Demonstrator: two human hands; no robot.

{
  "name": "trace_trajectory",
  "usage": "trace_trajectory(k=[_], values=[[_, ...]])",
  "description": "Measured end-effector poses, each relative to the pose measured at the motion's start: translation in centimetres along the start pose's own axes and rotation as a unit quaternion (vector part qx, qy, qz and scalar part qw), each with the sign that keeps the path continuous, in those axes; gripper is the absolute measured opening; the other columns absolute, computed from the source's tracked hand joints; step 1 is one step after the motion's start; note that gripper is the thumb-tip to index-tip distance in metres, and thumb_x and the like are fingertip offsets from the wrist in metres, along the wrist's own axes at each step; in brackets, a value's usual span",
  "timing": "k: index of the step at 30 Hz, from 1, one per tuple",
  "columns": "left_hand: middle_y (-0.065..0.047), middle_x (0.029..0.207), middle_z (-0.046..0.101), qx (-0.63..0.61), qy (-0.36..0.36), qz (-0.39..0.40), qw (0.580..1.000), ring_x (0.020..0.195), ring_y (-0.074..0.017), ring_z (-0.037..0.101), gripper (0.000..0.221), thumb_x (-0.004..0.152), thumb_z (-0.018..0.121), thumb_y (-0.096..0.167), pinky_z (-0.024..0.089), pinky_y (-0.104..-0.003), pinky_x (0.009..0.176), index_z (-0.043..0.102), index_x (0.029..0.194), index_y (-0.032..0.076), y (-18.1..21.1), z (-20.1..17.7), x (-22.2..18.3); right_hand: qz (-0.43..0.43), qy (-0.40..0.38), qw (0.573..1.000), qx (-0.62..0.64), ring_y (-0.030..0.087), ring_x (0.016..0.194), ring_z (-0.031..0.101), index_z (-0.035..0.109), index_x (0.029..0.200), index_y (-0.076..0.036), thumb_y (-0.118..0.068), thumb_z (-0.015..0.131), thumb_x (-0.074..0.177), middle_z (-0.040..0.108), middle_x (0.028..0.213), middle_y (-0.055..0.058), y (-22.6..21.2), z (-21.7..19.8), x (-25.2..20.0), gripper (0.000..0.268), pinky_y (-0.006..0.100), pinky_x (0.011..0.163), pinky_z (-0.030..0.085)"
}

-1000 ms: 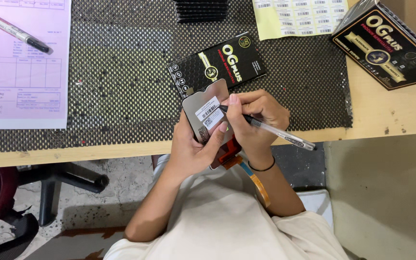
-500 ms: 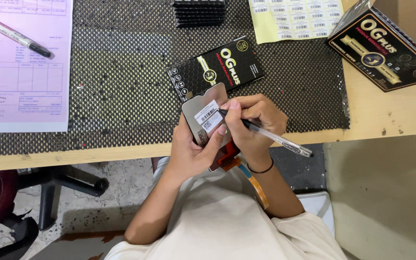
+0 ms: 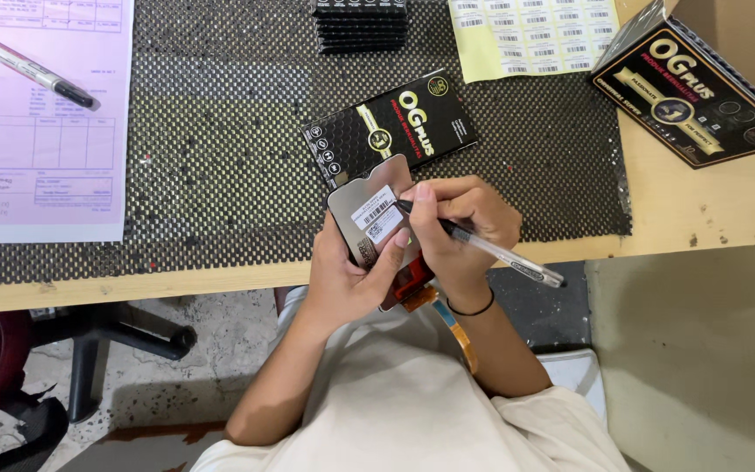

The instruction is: The person pulls a plastic film off a phone screen, handles a ribbon cable, and slides the screen into a black sleeve. They write on a sticker with a pen and attach it to the screen.

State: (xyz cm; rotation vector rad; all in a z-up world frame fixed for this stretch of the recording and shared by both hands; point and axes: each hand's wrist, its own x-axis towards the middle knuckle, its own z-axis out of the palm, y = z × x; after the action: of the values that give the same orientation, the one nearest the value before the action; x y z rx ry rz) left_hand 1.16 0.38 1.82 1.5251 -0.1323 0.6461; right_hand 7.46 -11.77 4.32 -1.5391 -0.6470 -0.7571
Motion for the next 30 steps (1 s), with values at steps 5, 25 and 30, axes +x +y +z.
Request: trace_trajectory(k=[5, 25, 30], values=[[-0.022, 0.066, 0.064, 0.002, 0.004, 0.008, 1.000, 0.053, -0.0150, 0.056, 0.023, 0.085, 0.073, -0.001, 0.046, -0.029, 0.046, 0.055, 0.099, -0.006, 0.0, 0.1, -0.1, -0.014, -0.004, 1.000, -0.020, 0.027, 0.053, 0.070, 0.054, 0.057, -0.005, 0.010, 0.077, 0.083, 0.071, 0.063, 0.014, -0.5, 0.1, 0.3, 0.038, 0.027, 0.051, 0.051], [-0.015, 0.079, 0.063, -0.079, 0.031, -0.072, 0.994, 0.079, -0.0136, 0.056, 0.043, 0.083, 0.076, -0.005, 0.055, -0.027, 0.066, 0.051, 0.118, -0.007, -0.2, 1.3, -1.5, 0.180, -0.118, 0.948, -0.234, 0.020, 0.043, 0.050, 0.039, 0.113, -0.003, -0.020, 0.068, 0.106, 0.058, 0.061, 0.016, 1.0, -7.7, 3.8, 0.034, 0.031, 0.047, 0.039], [-0.016, 0.084, 0.068, -0.100, 0.007, -0.104, 0.990, 0.084, -0.0131, 0.061, 0.041, 0.085, 0.075, 0.000, 0.062, -0.033, 0.076, 0.052, 0.118, -0.006, 0.2, 0.9, -1.2, 0.249, -0.152, 0.846, -0.447, 0.032, 0.075, 0.074, 0.070, 0.109, -0.004, -0.027, 0.083, 0.093, 0.073, 0.090, 0.016, 2.9, -9.9, 3.8, 0.031, 0.043, 0.061, 0.057]])
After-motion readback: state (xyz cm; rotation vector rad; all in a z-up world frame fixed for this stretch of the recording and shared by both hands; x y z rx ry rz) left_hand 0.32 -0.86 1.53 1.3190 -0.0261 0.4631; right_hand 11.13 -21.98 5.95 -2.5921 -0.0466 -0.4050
